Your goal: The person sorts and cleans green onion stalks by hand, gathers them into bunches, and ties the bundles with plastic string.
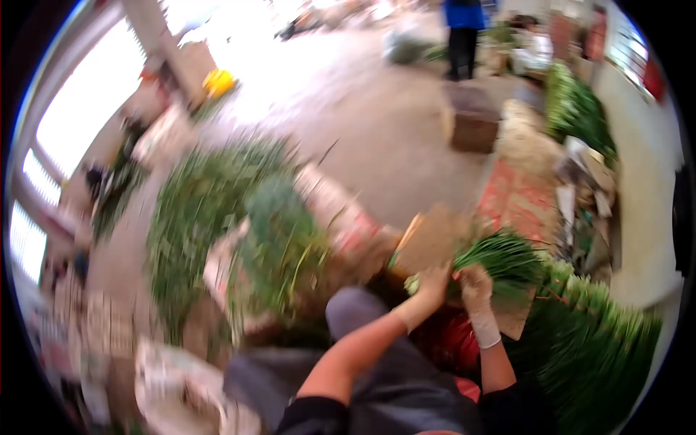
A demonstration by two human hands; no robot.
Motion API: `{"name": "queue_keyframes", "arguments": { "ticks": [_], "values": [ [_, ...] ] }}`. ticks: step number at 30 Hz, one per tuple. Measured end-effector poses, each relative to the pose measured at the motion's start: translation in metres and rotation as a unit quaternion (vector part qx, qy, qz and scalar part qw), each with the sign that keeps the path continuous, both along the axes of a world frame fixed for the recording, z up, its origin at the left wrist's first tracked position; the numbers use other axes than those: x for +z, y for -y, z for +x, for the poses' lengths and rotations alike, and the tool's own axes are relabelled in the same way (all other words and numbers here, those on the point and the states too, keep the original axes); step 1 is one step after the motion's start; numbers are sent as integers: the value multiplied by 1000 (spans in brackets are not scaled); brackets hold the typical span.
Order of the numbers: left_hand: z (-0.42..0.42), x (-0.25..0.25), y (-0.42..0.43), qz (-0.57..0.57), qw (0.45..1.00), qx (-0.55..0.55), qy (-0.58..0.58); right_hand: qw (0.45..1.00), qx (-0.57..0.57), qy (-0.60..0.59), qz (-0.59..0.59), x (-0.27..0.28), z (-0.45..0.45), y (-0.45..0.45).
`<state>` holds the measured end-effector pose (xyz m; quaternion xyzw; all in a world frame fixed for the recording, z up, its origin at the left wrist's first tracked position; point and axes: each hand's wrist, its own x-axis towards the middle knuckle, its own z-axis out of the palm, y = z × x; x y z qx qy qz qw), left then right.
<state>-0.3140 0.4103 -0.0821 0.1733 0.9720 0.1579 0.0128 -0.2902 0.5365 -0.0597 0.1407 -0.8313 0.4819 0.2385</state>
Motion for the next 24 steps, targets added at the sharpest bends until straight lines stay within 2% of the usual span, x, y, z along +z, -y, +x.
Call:
{"name": "queue_keyframes", "arguments": {
  "ticks": [2,3,4,6,8,10,12,13,14,15,16,17,18,19,20,21,23,24],
  "values": [
    [-10,-7,5,54,998,-10,-4,998,-4,-1,-60,5,-4,2],
    [-13,-8,8,82,996,-25,-22,991,-18,-18,-132,11,-6,7],
    [-15,12,10,86,995,-45,16,991,-17,51,-119,33,-6,1],
    [-20,58,14,89,990,-94,59,996,-16,-19,-90,64,-12,7],
    [-23,85,14,99,986,-110,78,996,-63,11,-63,86,-24,6],
    [-34,103,17,79,963,-182,182,993,-47,61,-86,76,-44,-5],
    [-53,78,16,87,946,-218,222,974,-16,171,-150,51,-75,-19],
    [-49,58,28,164,945,-186,214,952,-12,238,-194,20,-91,-26],
    [-56,25,28,145,952,-168,211,922,-24,290,-255,-8,-102,-25],
    [-69,-26,24,150,948,-130,250,943,-51,299,-137,-17,-98,-23],
    [-64,9,34,59,948,-180,255,924,-37,366,-106,-60,-115,-45],
    [-63,18,37,189,918,-179,300,902,-35,366,-227,-85,-117,-49],
    [-67,1,40,225,917,-103,314,900,-63,336,-272,-65,-108,-33],
    [-76,2,40,128,960,-195,155,939,-21,310,-145,-48,-104,-36],
    [-88,-14,39,340,893,-42,293,929,-14,306,-206,-39,-102,-32],
    [-95,-11,36,389,890,-16,238,925,-25,312,-215,-44,-101,-30],
    [-100,13,25,400,871,-18,285,902,90,286,-309,-47,-109,-32],
    [-94,18,17,374,888,-15,267,903,86,278,-317,-51,-110,-29]
  ]
}}
